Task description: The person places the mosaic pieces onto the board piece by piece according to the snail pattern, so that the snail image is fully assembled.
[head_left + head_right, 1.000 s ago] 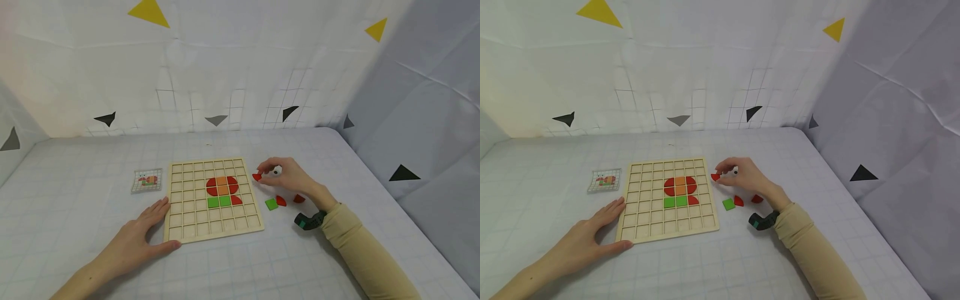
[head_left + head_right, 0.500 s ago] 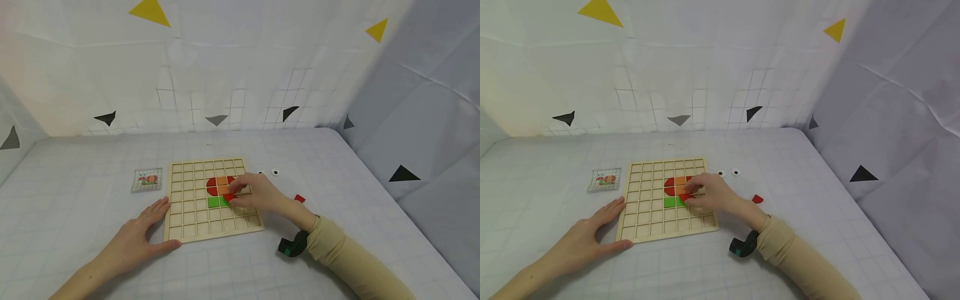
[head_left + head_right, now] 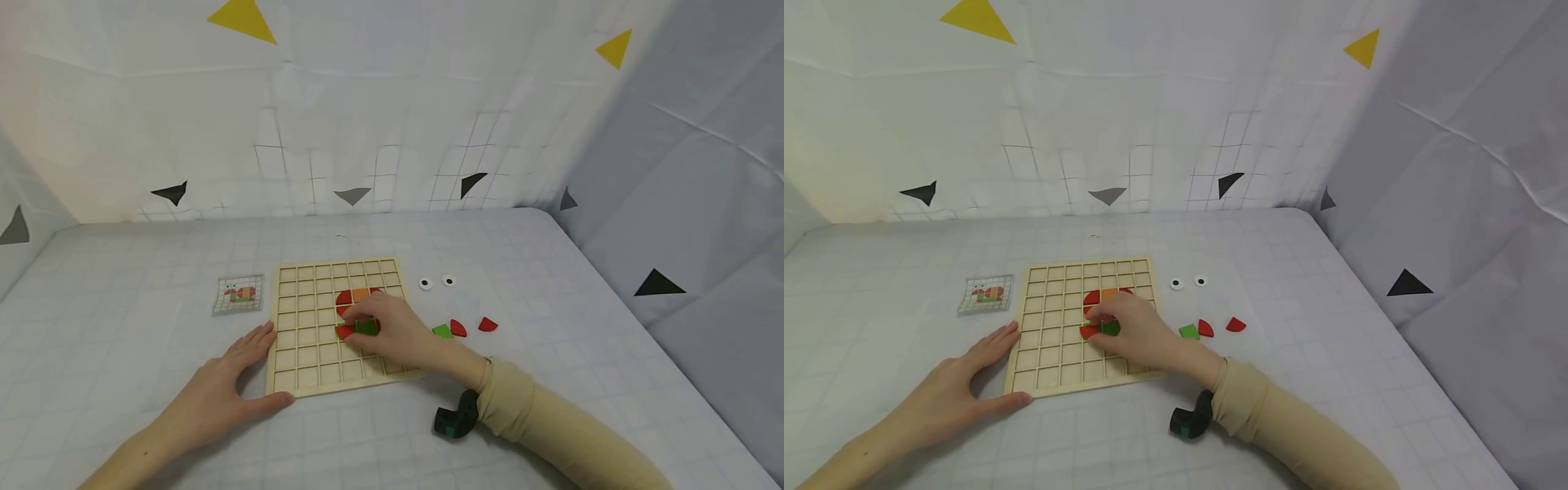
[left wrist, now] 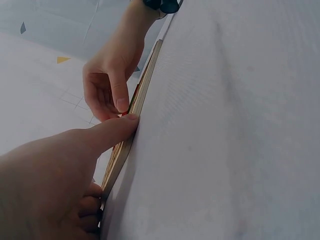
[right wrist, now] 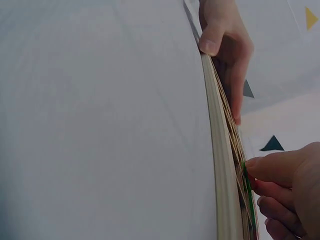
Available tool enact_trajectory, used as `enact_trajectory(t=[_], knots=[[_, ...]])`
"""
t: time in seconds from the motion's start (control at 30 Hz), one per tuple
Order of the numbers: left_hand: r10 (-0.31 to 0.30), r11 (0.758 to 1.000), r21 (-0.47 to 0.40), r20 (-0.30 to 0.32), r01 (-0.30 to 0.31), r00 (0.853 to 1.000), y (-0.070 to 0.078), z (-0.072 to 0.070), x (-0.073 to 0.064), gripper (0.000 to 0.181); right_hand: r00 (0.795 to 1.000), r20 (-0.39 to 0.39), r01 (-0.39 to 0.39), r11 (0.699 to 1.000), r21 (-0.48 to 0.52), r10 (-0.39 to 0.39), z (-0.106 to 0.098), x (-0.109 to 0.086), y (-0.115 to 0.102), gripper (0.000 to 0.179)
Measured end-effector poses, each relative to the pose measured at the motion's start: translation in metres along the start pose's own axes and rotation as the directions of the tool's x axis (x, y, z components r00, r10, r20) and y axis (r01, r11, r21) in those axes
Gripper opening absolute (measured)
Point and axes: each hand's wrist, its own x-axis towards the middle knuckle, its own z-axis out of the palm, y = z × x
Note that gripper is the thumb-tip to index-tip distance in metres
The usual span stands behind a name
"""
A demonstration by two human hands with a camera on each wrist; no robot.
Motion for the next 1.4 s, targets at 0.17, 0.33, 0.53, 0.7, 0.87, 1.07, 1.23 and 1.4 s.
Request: enact_trajectory(t=[0.17, 0.33, 0.53, 0.7, 0.87, 1.07, 1.23, 1.4], knots=[[0.003, 1.000, -0.006, 0.002, -0.003, 1.000, 0.000, 0.000, -0.001, 0.101, 1.000, -0.025, -0.006, 1.000, 0.003, 0.006, 0.010, 0.006, -0.007, 0.024], [0.004, 1.000, -0.001, 0.000, -0.004, 1.000, 0.000, 0.000, 0.000, 0.101, 0.997, -0.070, 0.029, 1.000, -0.011, -0.030, 0.017, 0.009, -0.009, 0.023], [0.002, 1.000, -0.002, -0.001, -0.002, 1.000, 0.000, 0.000, 0.000, 0.102, 0.990, -0.121, 0.069, 0.998, 0.000, -0.069, 0.023, 0.008, -0.009, 0.022], [-0.002, 1.000, -0.005, 0.006, 0.002, 1.000, 0.001, 0.000, 0.000, 0.103, 0.981, -0.164, 0.105, 0.994, -0.017, -0.107, 0.028, 0.007, -0.006, 0.021], [-0.002, 1.000, -0.006, 0.006, 0.003, 1.000, 0.001, -0.001, -0.001, 0.103, 0.976, -0.180, 0.116, 0.993, -0.036, -0.121, 0.029, 0.006, -0.006, 0.019], [-0.004, 1.000, -0.011, 0.004, 0.004, 1.000, 0.001, -0.001, -0.001, 0.102, 0.971, -0.199, 0.128, 0.991, -0.041, -0.134, 0.031, 0.005, -0.007, 0.020], [-0.003, 1.000, -0.015, 0.004, 0.003, 1.000, 0.001, -0.001, 0.000, 0.102, 0.965, -0.221, 0.136, 0.989, -0.050, -0.144, 0.032, 0.005, -0.007, 0.020], [-0.004, 1.000, -0.008, 0.007, 0.004, 1.000, 0.001, -0.001, 0.000, 0.103, 0.961, -0.231, 0.142, 0.989, -0.048, -0.149, 0.031, 0.005, -0.006, 0.019]])
